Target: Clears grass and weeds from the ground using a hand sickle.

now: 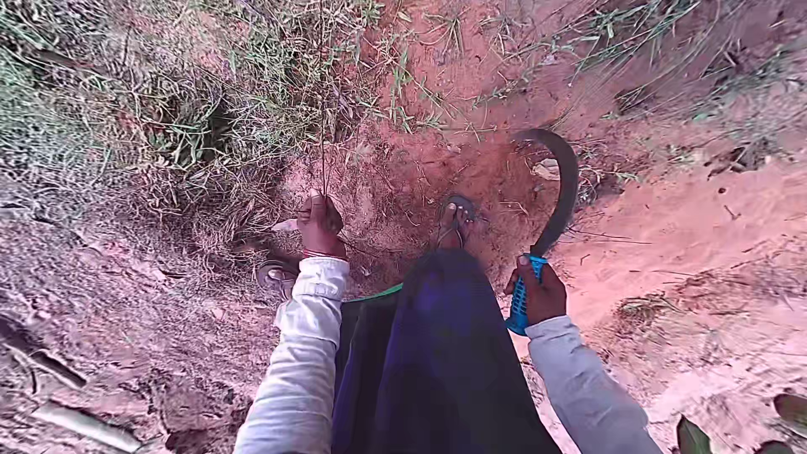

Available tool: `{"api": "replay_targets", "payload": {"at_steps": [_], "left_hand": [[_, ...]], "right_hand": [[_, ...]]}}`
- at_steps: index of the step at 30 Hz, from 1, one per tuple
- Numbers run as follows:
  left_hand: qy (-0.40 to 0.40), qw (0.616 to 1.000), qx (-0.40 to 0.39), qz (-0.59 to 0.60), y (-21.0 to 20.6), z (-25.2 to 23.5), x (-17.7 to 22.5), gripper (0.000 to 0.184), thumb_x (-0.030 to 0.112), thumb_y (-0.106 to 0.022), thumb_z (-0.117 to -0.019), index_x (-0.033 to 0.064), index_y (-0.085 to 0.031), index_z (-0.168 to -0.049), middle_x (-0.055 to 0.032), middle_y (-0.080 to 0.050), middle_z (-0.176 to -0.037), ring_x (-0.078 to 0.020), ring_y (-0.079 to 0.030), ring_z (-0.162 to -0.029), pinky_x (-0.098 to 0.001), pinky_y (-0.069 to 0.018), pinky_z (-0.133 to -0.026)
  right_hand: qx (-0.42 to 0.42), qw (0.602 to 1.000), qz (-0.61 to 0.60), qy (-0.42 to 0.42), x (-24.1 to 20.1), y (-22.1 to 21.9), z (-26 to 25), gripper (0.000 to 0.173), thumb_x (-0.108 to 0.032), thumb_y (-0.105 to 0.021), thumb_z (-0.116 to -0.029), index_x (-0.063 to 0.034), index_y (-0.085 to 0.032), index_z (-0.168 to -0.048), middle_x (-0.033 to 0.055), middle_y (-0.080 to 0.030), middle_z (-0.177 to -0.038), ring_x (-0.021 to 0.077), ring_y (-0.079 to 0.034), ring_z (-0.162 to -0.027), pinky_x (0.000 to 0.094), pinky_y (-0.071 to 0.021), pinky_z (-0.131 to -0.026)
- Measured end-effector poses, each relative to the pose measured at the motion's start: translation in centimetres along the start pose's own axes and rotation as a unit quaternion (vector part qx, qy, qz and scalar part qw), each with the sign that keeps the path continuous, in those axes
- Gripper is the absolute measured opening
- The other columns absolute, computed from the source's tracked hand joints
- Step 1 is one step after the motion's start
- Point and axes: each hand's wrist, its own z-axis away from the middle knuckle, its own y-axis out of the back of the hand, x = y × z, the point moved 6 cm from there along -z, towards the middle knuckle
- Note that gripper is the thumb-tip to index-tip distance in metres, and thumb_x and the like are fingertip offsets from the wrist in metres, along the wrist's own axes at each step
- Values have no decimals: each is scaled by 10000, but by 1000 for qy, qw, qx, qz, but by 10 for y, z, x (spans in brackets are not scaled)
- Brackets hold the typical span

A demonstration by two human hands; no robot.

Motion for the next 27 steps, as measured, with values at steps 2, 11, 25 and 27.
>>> {"api": "replay_targets", "payload": {"at_steps": [2, 11, 25, 27], "left_hand": [[-117, 986, 118, -11, 66, -25, 37, 403, 192, -337, -1129, 203, -478, -752, 124, -403, -516, 7, -370, -406, -153, -335, -422], [-82, 797, 260, -538, 168, -73, 91, 795, 12, -617, -905, -12, -244, -1606, -275, -228, -1674, -385, -258, -1563, -524, -211, -1268], [40, 617, -324, -716, -162, -141, -157, 510, 234, -610, -1011, -10, -529, -1451, -267, -523, -1497, -460, -530, -1369, -665, -449, -1073], [44, 606, -331, -722, -169, -136, -164, 479, 141, -617, -998, -39, -525, -1432, -284, -530, -1481, -470, -531, -1364, -666, -445, -1069]], "right_hand": [[-3, 1000, 19, 5, 3, -1, 2, 259, -198, -496, -1063, 50, -553, -1113, -74, -566, -635, 5, -575, -493, 182, -540, -527], [35, 997, 3, -70, 20, -60, 33, 285, -194, -472, -1096, 74, -528, -1177, -26, -538, -673, 29, -563, -493, 201, -536, -517], [47, 962, -200, -177, 72, -197, 74, 185, -125, -432, -1090, -13, -533, -983, -52, -549, -611, 35, -577, -464, 203, -560, -482], [47, 963, -204, -168, 78, -194, 72, 173, -110, -439, -1079, -14, -535, -972, -58, -554, -609, 28, -579, -466, 190, -557, -486]]}}
